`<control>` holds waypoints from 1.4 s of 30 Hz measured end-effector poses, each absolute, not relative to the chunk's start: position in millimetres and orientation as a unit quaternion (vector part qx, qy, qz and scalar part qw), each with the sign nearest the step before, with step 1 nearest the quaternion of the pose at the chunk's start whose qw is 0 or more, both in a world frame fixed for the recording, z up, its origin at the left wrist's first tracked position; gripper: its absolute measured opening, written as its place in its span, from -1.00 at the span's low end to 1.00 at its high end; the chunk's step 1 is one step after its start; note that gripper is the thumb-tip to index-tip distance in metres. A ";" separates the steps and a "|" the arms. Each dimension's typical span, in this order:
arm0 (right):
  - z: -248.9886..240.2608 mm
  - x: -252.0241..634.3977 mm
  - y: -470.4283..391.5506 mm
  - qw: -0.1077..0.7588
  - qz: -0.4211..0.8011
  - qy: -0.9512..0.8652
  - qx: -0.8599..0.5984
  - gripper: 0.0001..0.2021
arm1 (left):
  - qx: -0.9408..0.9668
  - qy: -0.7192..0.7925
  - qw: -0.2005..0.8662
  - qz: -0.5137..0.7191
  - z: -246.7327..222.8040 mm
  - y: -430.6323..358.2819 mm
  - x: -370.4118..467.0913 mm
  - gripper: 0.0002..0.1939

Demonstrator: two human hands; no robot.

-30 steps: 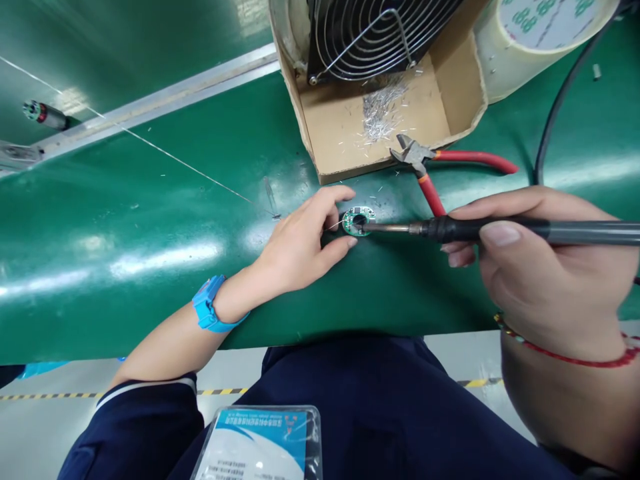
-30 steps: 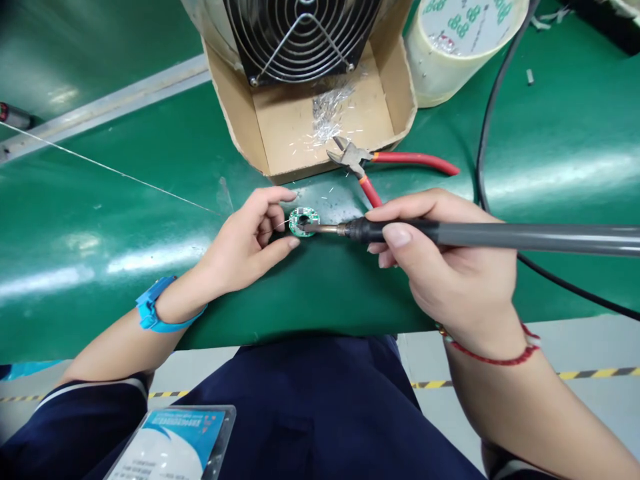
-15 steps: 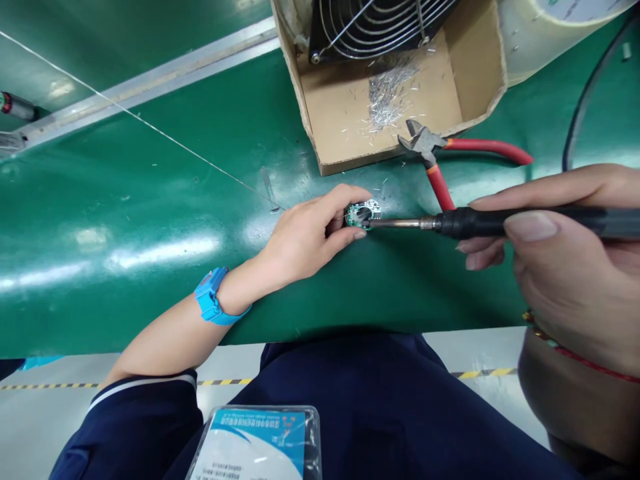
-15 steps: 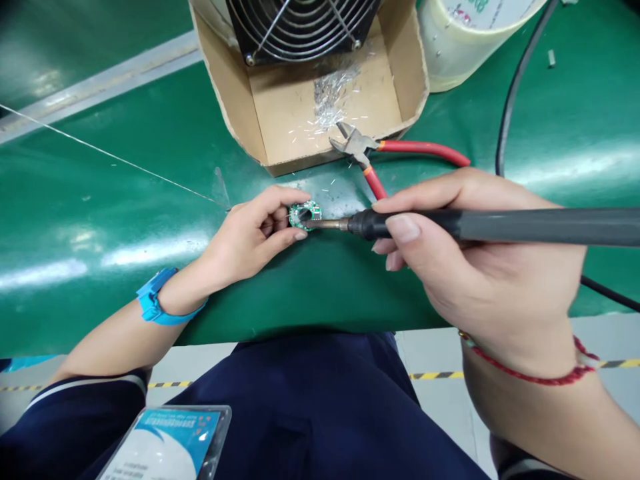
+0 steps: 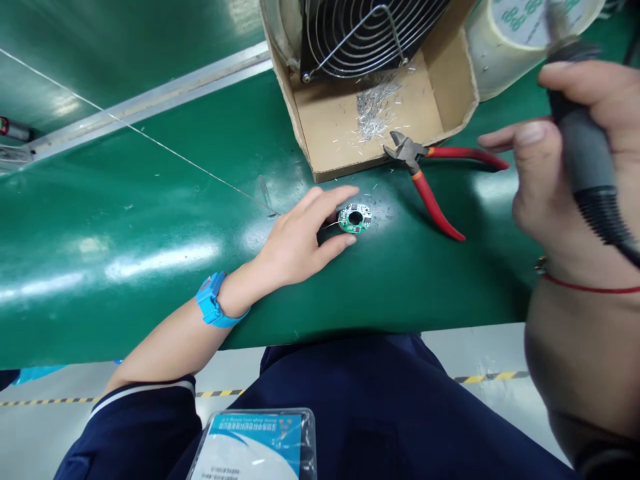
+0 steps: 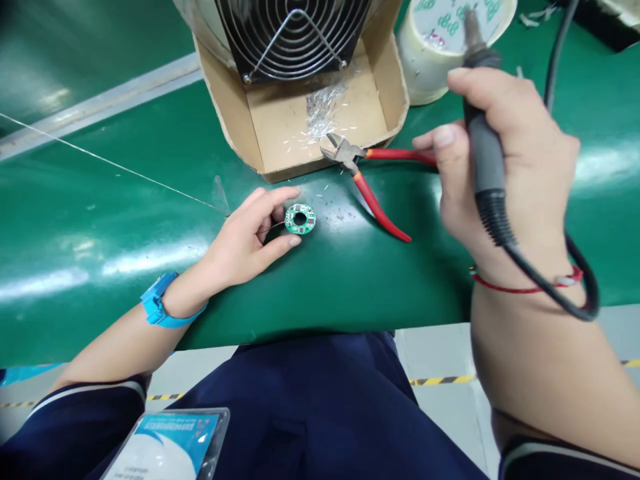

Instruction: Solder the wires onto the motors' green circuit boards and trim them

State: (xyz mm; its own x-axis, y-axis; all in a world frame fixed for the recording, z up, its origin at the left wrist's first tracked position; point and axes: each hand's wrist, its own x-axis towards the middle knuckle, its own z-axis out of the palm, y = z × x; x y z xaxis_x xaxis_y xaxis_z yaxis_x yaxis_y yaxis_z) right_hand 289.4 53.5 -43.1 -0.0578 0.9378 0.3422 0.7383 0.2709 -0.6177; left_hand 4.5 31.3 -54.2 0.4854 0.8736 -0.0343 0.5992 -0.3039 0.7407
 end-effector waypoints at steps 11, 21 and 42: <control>-78.6 288.5 38.1 0.151 0.022 -0.804 -0.574 -0.52 | 0.776 0.477 0.359 0.201 -50.2 25.7 11.9 -0.60; -49.9 287.5 22.4 0.144 0.023 -0.915 -0.375 -0.59 | 0.788 0.466 0.337 0.219 -46.3 21.7 10.2 -0.62; -55.9 265.9 45.0 0.124 -0.131 -0.798 -0.576 -0.47 | 0.790 0.482 0.227 0.304 -45.4 29.2 -4.3 -0.62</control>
